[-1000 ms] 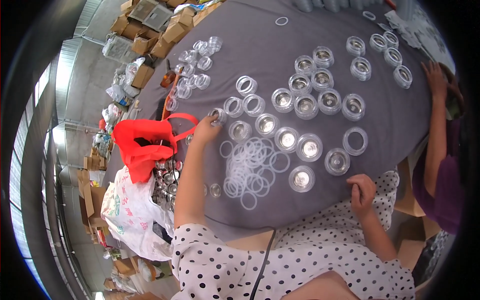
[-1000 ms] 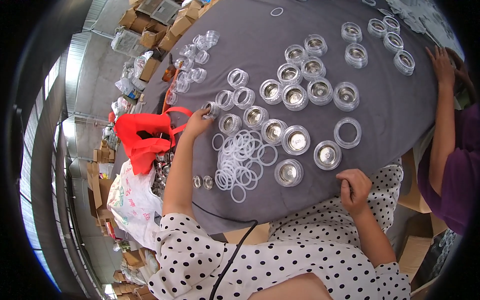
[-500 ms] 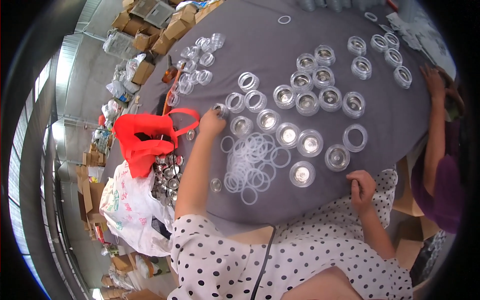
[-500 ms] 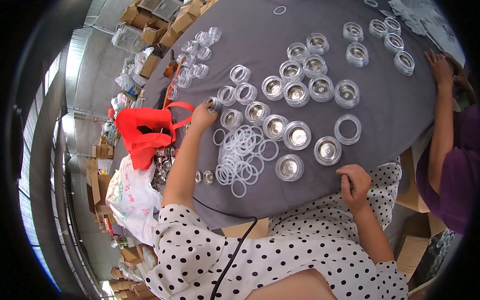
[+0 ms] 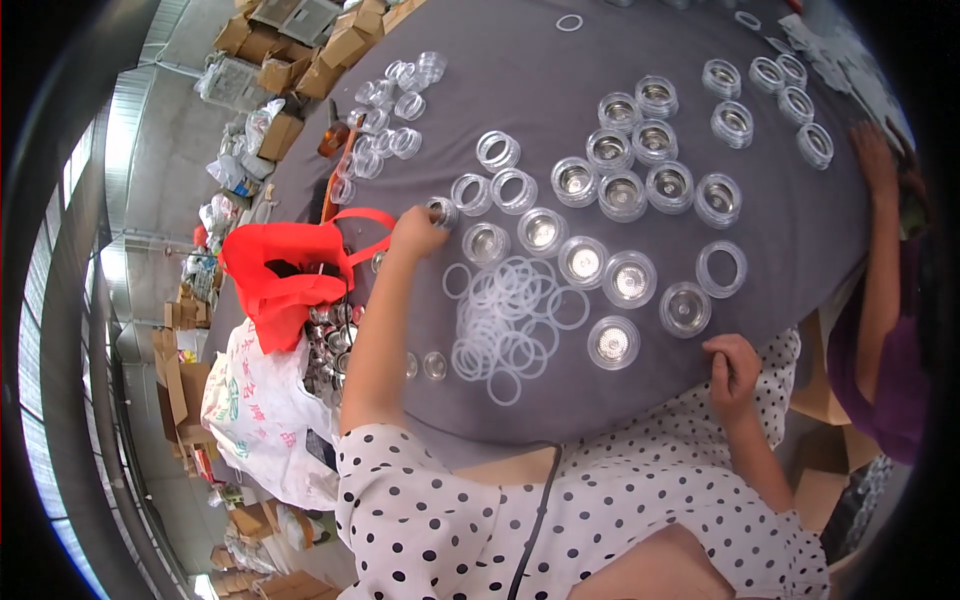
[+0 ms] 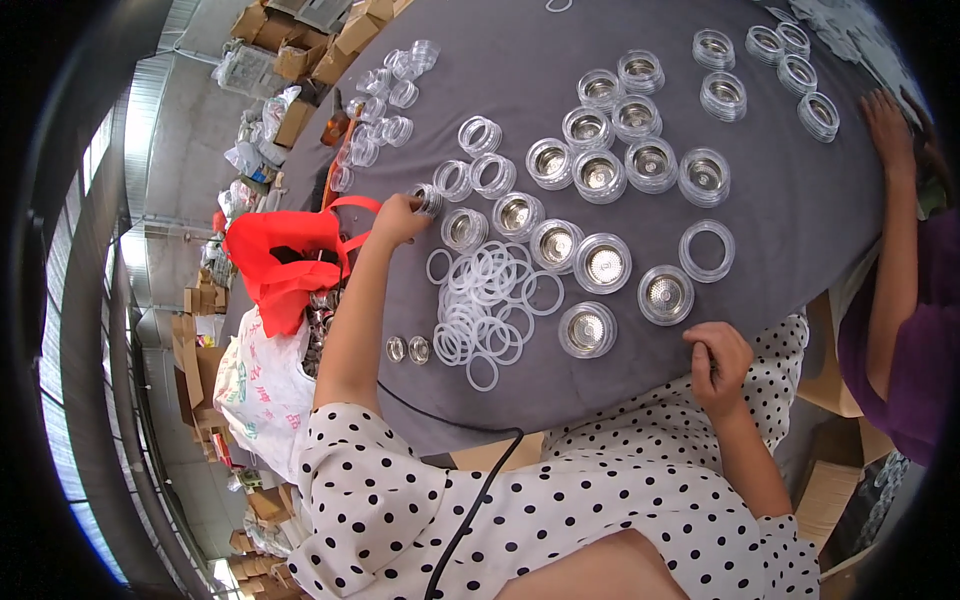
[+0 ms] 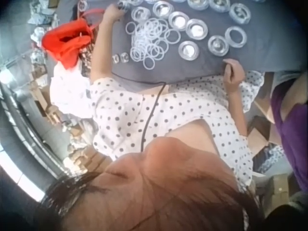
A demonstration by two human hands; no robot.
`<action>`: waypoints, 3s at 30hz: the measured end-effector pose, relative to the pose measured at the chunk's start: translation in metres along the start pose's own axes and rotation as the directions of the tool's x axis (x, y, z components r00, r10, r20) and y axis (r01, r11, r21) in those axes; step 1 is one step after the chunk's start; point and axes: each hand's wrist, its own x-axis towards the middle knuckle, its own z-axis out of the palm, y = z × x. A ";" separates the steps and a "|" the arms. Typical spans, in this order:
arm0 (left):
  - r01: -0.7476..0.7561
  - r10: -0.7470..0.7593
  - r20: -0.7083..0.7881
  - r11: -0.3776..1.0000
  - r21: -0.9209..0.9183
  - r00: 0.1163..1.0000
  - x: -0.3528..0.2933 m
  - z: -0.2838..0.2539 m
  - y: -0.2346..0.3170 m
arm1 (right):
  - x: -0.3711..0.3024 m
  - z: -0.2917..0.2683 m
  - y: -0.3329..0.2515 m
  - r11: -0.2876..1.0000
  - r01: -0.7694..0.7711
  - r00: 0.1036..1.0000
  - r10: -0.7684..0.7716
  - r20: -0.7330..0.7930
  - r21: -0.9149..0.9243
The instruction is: The person assembles circular clear plastic components by hand, inserting metal inserts and rubber rings into them.
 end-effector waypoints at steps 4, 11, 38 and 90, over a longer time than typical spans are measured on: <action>-0.144 0.197 -0.319 0.973 0.181 0.927 -0.003 0.017 -0.027 | 0.002 0.003 -0.007 1.000 0.015 1.000 -0.015 0.012 0.025; -0.299 0.082 -0.537 0.895 -0.331 0.840 -0.078 0.022 -0.058 | -0.001 0.000 0.002 0.995 0.044 0.999 -0.045 0.014 0.094; -0.438 0.549 -0.390 0.832 0.341 0.739 -0.029 0.039 0.088 | 0.018 -0.008 0.013 0.900 0.315 0.942 -0.335 -0.014 -0.301; -0.520 0.575 -0.125 0.797 0.305 0.808 -0.022 0.016 0.090 | 0.018 -0.008 0.019 0.894 0.327 0.939 -0.345 -0.005 -0.305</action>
